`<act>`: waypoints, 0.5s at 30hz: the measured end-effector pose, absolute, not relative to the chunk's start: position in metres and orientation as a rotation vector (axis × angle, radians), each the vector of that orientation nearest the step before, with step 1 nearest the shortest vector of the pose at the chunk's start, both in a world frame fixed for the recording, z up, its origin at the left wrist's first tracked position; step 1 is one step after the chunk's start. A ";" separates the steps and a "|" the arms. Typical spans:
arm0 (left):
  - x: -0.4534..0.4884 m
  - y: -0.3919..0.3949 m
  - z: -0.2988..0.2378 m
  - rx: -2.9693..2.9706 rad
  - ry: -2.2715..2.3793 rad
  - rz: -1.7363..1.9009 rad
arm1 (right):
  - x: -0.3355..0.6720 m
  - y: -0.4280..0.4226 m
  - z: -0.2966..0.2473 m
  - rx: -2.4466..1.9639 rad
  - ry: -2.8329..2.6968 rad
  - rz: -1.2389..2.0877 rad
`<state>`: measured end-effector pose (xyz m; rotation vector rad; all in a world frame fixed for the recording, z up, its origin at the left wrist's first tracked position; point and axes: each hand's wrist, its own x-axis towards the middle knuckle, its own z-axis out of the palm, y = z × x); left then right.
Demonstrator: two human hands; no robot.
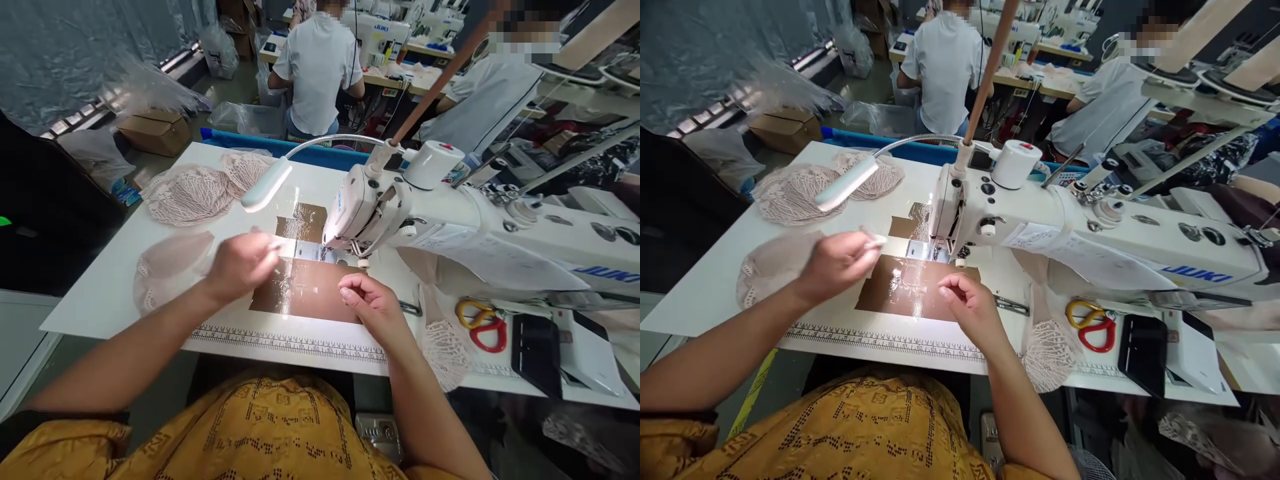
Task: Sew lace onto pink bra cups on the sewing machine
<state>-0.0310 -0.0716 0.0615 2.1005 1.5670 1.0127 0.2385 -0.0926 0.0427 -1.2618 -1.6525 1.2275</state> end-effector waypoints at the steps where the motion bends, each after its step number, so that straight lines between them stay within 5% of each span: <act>1: -0.016 -0.065 0.051 2.200 1.517 0.888 | 0.240 -0.089 0.043 -1.279 -1.706 1.188; 7: 0.059 -0.066 0.001 2.252 1.378 0.689 | 0.227 -0.066 0.034 -1.354 -2.201 0.854; 15: 0.025 -0.063 0.028 2.190 1.057 0.542 | 0.215 -0.072 0.012 -1.455 -2.648 0.328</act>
